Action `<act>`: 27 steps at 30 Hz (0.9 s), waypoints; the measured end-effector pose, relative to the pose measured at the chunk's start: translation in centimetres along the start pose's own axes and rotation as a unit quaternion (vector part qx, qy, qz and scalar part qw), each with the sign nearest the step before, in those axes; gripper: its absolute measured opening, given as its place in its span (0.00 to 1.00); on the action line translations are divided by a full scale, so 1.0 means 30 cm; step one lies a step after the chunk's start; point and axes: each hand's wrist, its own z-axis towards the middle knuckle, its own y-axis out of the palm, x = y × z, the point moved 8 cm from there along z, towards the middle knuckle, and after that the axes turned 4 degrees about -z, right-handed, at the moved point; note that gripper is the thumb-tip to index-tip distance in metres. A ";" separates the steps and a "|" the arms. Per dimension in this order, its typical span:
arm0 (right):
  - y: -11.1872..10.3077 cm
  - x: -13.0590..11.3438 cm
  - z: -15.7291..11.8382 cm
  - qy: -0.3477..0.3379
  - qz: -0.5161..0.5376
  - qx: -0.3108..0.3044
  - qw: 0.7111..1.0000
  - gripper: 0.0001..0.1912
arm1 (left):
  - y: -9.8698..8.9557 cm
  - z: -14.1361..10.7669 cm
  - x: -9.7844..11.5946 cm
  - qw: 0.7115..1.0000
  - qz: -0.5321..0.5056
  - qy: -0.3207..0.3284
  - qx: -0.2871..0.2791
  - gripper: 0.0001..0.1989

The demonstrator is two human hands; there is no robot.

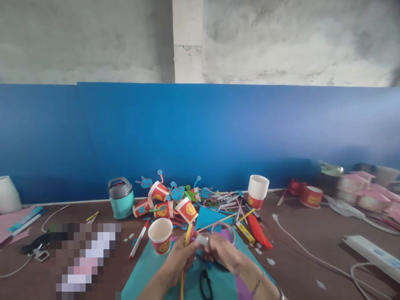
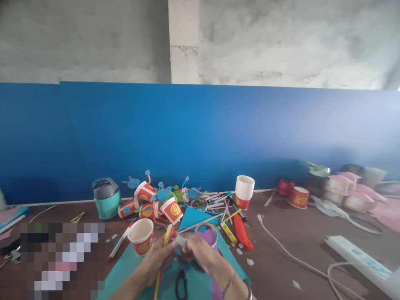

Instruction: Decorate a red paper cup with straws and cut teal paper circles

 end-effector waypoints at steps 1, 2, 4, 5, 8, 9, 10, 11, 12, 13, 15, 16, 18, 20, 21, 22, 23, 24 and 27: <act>0.006 0.001 0.003 0.006 0.011 -0.007 1.000 0.09 | -0.002 0.002 0.001 1.000 -0.003 0.000 0.003 0.37; 0.013 0.002 0.005 0.011 0.024 -0.018 0.999 0.07 | -0.004 0.003 0.002 1.000 -0.007 0.000 0.005 0.37; 0.019 0.002 0.009 0.014 0.044 -0.043 0.998 0.05 | -0.002 0.001 0.008 1.000 -0.015 -0.001 0.003 0.36; 0.020 0.005 0.009 0.018 0.053 -0.057 0.997 0.06 | 0.001 -0.001 0.012 1.000 -0.018 0.000 -0.002 0.36; 0.011 0.021 0.009 0.029 0.066 -0.075 0.995 0.12 | 0.011 -0.009 0.020 1.000 -0.023 0.000 -0.014 0.33; 0.006 0.025 0.010 0.029 0.066 -0.072 0.995 0.13 | 0.013 -0.010 0.022 1.000 -0.024 0.001 -0.017 0.32; 0.004 0.028 0.010 0.030 0.066 -0.070 0.995 0.13 | 0.013 -0.011 0.023 1.000 -0.025 0.002 -0.018 0.32; 0.004 0.029 0.010 0.029 0.065 -0.069 0.995 0.13 | 0.013 -0.011 0.023 0.999 -0.026 0.001 -0.018 0.33; 0.006 0.028 0.009 0.029 0.065 -0.069 0.995 0.13 | 0.012 -0.011 0.022 1.000 -0.026 0.001 -0.017 0.33; 0.008 0.027 0.008 0.028 0.064 -0.068 0.995 0.12 | 0.011 -0.011 0.020 1.000 -0.026 0.001 -0.016 0.33; 0.012 0.020 0.005 0.024 0.061 -0.067 0.996 0.12 | 0.009 -0.011 0.018 1.000 -0.021 0.003 -0.015 0.32; 0.012 0.016 0.003 0.021 0.059 -0.066 0.996 0.12 | 0.009 -0.012 0.018 1.000 -0.018 0.006 -0.014 0.32; 0.012 0.009 0.000 0.015 0.051 -0.063 0.997 0.12 | 0.010 -0.013 0.018 1.000 -0.009 0.012 -0.015 0.31; 0.012 0.003 -0.004 0.011 0.041 -0.060 0.997 0.12 | 0.010 -0.013 0.016 1.000 -0.006 0.013 -0.014 0.31; 0.013 0.000 -0.005 0.011 0.036 -0.058 0.998 0.11 | 0.009 -0.013 0.015 1.000 -0.006 0.014 -0.013 0.31; 0.016 -0.004 -0.007 0.011 0.032 -0.057 0.998 0.10 | 0.008 -0.012 0.016 1.000 -0.007 0.016 -0.009 0.32; 0.019 -0.012 -0.008 0.009 0.027 -0.054 0.998 0.10 | 0.006 -0.011 0.018 1.000 -0.010 0.020 -0.004 0.33; 0.022 -0.022 -0.010 0.004 0.021 -0.050 0.999 0.09 | 0.004 -0.012 0.022 1.000 -0.014 0.025 0.002 0.34; 0.025 -0.061 -0.014 -0.024 -0.009 -0.026 0.999 0.09 | 0.002 -0.015 0.031 0.999 -0.019 0.030 0.016 0.38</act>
